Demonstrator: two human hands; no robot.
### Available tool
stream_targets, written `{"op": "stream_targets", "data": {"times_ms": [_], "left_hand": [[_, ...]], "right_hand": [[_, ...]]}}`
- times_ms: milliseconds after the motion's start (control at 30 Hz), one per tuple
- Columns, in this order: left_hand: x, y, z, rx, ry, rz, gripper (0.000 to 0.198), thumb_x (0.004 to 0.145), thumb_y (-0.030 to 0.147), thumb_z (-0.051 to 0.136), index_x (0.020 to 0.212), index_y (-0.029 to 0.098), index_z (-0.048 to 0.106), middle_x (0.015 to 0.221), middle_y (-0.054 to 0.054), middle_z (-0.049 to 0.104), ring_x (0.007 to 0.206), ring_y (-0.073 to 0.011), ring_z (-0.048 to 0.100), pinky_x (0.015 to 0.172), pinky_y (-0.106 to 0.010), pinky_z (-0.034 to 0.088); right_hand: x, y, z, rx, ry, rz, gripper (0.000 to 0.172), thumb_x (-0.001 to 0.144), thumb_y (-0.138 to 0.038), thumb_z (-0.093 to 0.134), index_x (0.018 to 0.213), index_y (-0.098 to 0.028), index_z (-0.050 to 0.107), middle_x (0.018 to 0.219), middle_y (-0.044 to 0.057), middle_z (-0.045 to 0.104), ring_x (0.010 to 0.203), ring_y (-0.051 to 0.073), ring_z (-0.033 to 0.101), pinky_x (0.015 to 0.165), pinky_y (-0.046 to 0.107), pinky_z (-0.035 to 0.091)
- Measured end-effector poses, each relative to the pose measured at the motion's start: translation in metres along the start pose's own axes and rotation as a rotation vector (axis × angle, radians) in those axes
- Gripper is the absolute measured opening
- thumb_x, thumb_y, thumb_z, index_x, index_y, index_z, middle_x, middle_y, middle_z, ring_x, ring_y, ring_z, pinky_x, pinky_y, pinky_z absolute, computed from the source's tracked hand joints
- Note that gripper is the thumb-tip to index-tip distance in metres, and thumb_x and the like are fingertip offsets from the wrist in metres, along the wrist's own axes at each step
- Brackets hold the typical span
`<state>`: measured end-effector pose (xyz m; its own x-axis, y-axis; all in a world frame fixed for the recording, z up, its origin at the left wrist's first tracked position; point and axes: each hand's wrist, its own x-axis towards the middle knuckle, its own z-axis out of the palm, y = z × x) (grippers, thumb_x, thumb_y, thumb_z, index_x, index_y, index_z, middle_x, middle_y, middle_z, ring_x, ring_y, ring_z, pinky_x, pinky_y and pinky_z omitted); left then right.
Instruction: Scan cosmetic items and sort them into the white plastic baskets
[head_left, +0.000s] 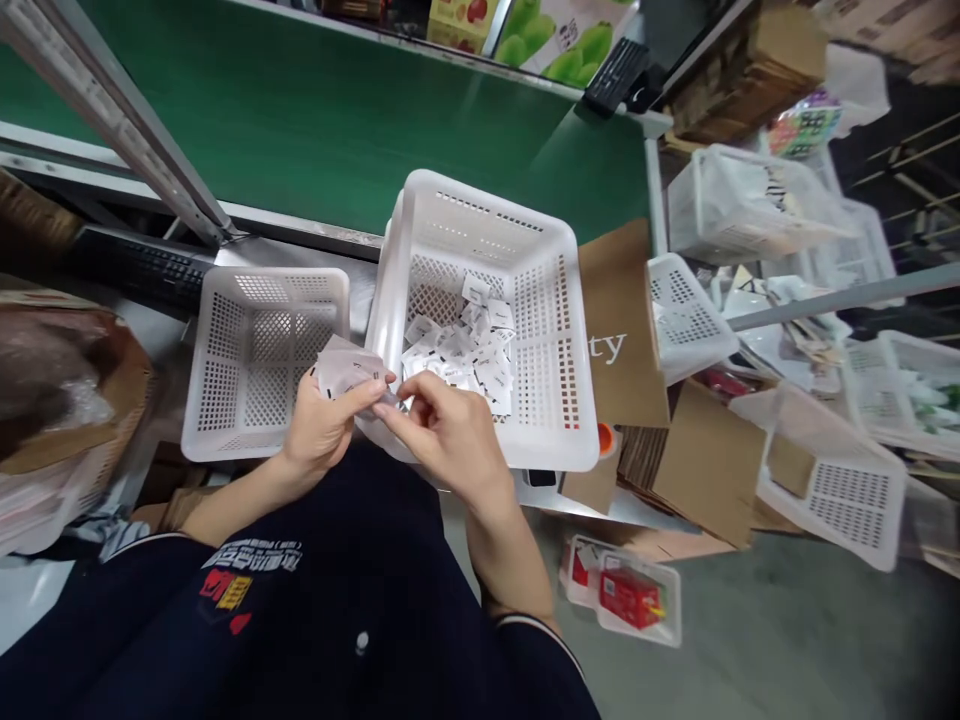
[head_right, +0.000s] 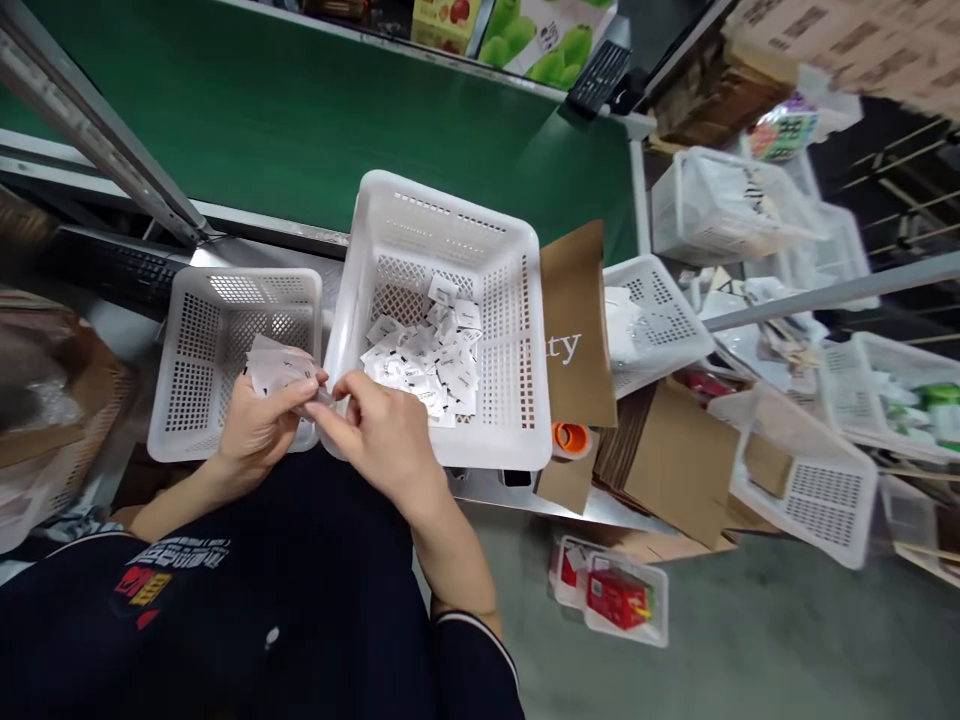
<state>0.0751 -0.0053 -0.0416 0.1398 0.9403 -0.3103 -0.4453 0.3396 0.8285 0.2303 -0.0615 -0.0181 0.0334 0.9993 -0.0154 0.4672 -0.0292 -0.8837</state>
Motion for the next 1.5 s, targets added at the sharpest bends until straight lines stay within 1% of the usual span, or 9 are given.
{"op": "stream_targets", "data": {"times_ms": [167,333,633,867,967,1067,1200,1367,1500], "left_hand": [[0.006,-0.003,-0.005,-0.059,0.031,0.059,0.048,0.066,0.052,0.105,0.083,0.014,0.082,0.074,-0.004,0.076,0.067,-0.0165,0.073,0.067,-0.026,0.063],[0.010,-0.002,-0.011,-0.074,0.087,0.035,0.042,0.059,0.040,0.109,0.079,0.015,0.082,0.073,-0.004,0.076,0.069,-0.0141,0.071,0.066,-0.022,0.059],[0.009,0.000,-0.009,-0.057,-0.058,0.009,0.036,0.062,0.035,0.108,0.080,0.016,0.083,0.076,-0.002,0.076,0.069,-0.0120,0.070,0.067,-0.020,0.059],[0.013,-0.001,-0.017,-0.046,-0.034,0.019,0.043,0.071,0.051,0.102,0.082,0.016,0.082,0.076,-0.006,0.076,0.067,-0.0178,0.072,0.059,-0.025,0.060],[0.014,-0.001,-0.015,-0.060,-0.042,0.011,0.037,0.069,0.046,0.104,0.080,0.018,0.082,0.077,-0.005,0.078,0.070,-0.0176,0.073,0.065,-0.026,0.062],[0.014,-0.001,-0.013,-0.038,-0.087,0.060,0.029,0.070,0.038,0.104,0.079,0.019,0.083,0.079,-0.004,0.078,0.073,-0.0151,0.073,0.069,-0.023,0.061],[0.014,-0.003,-0.016,-0.060,-0.123,0.090,0.031,0.073,0.041,0.103,0.077,0.017,0.083,0.080,-0.004,0.076,0.072,-0.0140,0.072,0.068,-0.021,0.060],[0.017,-0.008,-0.024,-0.135,0.052,0.086,0.044,0.078,0.059,0.097,0.081,0.018,0.081,0.075,-0.003,0.072,0.065,-0.0149,0.065,0.066,-0.027,0.059],[0.017,-0.012,-0.028,-0.031,0.015,0.187,0.043,0.086,0.057,0.092,0.081,0.016,0.078,0.074,-0.003,0.068,0.068,-0.0140,0.062,0.068,-0.025,0.053]], "right_hand": [[0.005,0.004,-0.007,0.103,0.014,-0.042,0.029,0.106,-0.037,0.068,0.083,-0.021,0.064,0.074,-0.003,0.063,0.065,0.011,0.055,0.064,0.028,0.040],[-0.002,0.017,-0.032,0.105,0.157,0.104,0.021,0.096,-0.040,0.082,0.098,-0.022,0.070,0.065,-0.007,0.054,0.058,0.011,0.049,0.058,0.026,0.040],[0.011,-0.006,-0.003,0.113,0.049,-0.139,0.010,0.104,-0.029,0.069,0.098,-0.021,0.067,0.073,-0.005,0.062,0.062,0.009,0.056,0.061,0.025,0.044],[0.004,0.007,-0.034,0.076,0.318,0.020,0.011,0.096,-0.028,0.078,0.102,-0.022,0.070,0.064,-0.007,0.057,0.058,0.011,0.054,0.058,0.024,0.046],[0.002,0.005,-0.026,0.099,0.223,0.025,0.021,0.095,-0.032,0.081,0.110,-0.023,0.069,0.065,-0.009,0.057,0.058,0.011,0.054,0.058,0.024,0.046],[0.007,-0.002,-0.002,0.069,0.071,-0.010,0.017,0.097,-0.034,0.078,0.105,-0.023,0.068,0.066,-0.008,0.058,0.058,0.011,0.054,0.060,0.026,0.044],[0.017,-0.007,0.015,0.016,0.028,-0.067,0.014,0.103,-0.032,0.069,0.093,-0.022,0.068,0.069,-0.005,0.061,0.061,0.011,0.055,0.062,0.027,0.041],[0.014,0.005,-0.012,0.052,0.078,0.019,0.022,0.102,-0.036,0.071,0.087,-0.022,0.065,0.067,-0.005,0.056,0.059,0.011,0.051,0.058,0.026,0.041],[0.007,0.005,-0.021,0.077,0.167,0.072,0.029,0.095,-0.037,0.082,0.115,-0.023,0.067,0.071,-0.007,0.062,0.062,0.012,0.057,0.062,0.026,0.047]]}}
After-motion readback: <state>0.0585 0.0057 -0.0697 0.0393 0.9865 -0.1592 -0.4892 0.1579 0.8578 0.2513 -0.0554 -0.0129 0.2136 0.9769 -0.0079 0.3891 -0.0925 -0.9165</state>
